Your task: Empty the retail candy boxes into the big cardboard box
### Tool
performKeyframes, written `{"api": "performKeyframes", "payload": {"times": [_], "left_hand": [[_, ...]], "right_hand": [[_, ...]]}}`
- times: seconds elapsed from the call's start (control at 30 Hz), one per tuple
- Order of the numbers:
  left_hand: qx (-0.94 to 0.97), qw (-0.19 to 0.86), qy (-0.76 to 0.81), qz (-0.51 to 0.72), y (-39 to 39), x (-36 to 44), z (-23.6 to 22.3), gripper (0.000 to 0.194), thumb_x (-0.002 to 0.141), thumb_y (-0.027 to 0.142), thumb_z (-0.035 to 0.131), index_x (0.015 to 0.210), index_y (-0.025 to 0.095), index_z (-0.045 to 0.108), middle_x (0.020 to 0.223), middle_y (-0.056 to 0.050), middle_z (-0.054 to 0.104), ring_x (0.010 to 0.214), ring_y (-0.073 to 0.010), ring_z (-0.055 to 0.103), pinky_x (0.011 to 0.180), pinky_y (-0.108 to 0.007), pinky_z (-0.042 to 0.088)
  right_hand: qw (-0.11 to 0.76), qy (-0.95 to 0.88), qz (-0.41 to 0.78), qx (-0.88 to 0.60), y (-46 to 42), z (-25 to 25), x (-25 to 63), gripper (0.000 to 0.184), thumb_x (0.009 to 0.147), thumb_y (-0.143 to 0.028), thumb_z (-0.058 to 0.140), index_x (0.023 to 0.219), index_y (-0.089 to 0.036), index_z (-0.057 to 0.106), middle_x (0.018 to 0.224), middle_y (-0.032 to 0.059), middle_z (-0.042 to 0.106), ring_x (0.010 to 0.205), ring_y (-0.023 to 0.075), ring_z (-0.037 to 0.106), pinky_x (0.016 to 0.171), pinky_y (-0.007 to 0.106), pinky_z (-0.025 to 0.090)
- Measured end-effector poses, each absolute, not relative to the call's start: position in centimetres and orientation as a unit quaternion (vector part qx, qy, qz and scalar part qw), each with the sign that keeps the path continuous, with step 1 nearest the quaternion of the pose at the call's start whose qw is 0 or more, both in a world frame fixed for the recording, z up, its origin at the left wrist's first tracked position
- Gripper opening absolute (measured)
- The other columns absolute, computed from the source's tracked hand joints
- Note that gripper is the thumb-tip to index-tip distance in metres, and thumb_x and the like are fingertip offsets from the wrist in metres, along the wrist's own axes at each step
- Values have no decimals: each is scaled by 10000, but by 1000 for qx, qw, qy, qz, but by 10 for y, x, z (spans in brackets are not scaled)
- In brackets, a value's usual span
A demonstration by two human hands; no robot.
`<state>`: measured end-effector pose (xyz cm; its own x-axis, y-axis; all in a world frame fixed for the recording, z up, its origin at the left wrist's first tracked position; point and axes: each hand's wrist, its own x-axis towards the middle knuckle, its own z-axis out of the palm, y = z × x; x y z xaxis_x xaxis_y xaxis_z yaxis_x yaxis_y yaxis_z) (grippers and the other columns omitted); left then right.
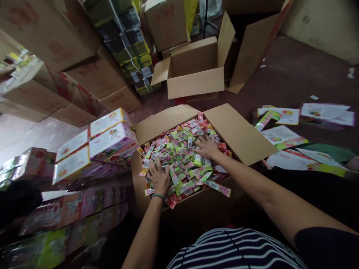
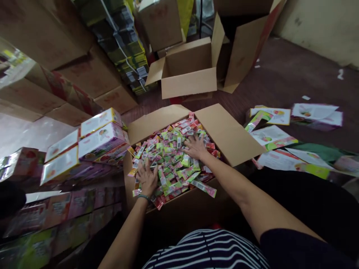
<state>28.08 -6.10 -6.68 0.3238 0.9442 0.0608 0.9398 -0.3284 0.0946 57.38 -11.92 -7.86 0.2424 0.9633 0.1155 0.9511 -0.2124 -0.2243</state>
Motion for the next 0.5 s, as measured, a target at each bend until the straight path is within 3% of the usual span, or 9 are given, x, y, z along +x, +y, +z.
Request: {"api": "performKeyframes", "payload": {"times": [0.13, 0.3, 0.4, 0.5], "left_hand": [[827, 66, 558, 12, -44, 303, -80, 857, 959, 672, 531, 1645, 213, 301, 1716, -235, 129, 1571, -420, 163, 1181, -701, 224], [818, 42, 573, 24, -28, 318, -112, 896, 954, 695, 521, 1636, 154, 307, 1701, -287, 115, 1583, -415, 103, 1163, -713, 246], [821, 53, 568, 17, -21, 320, -124, 860, 981, 683, 470, 1624, 129, 332, 1694, -296, 133, 1586, -408, 101, 1164, -716, 242], [819, 71, 569, 9, -12, 321, -122, 857, 990, 665, 468, 1635, 123, 307, 1698, -289, 122, 1587, -404, 100, 1178, -711, 220]], "right_hand": [[174, -607, 29, -775, -111, -89, 589, 321, 990, -478, 679, 1135, -195, 723, 1448, 171, 534, 1400, 423, 368, 1177, 767, 84], [268, -616, 39, -740, -102, -110, 610, 238, 975, -381, 721, 1055, -157, 706, 1436, 152, 561, 1423, 331, 366, 1224, 653, 5], [316, -610, 65, -724, -94, -115, 624, 225, 938, -356, 758, 971, -143, 694, 1387, 142, 599, 1403, 310, 386, 1235, 606, 45], [303, -617, 94, -721, -81, -105, 631, 253, 987, -369, 678, 948, -120, 687, 1338, 127, 621, 1386, 296, 391, 1234, 577, 104]]}}
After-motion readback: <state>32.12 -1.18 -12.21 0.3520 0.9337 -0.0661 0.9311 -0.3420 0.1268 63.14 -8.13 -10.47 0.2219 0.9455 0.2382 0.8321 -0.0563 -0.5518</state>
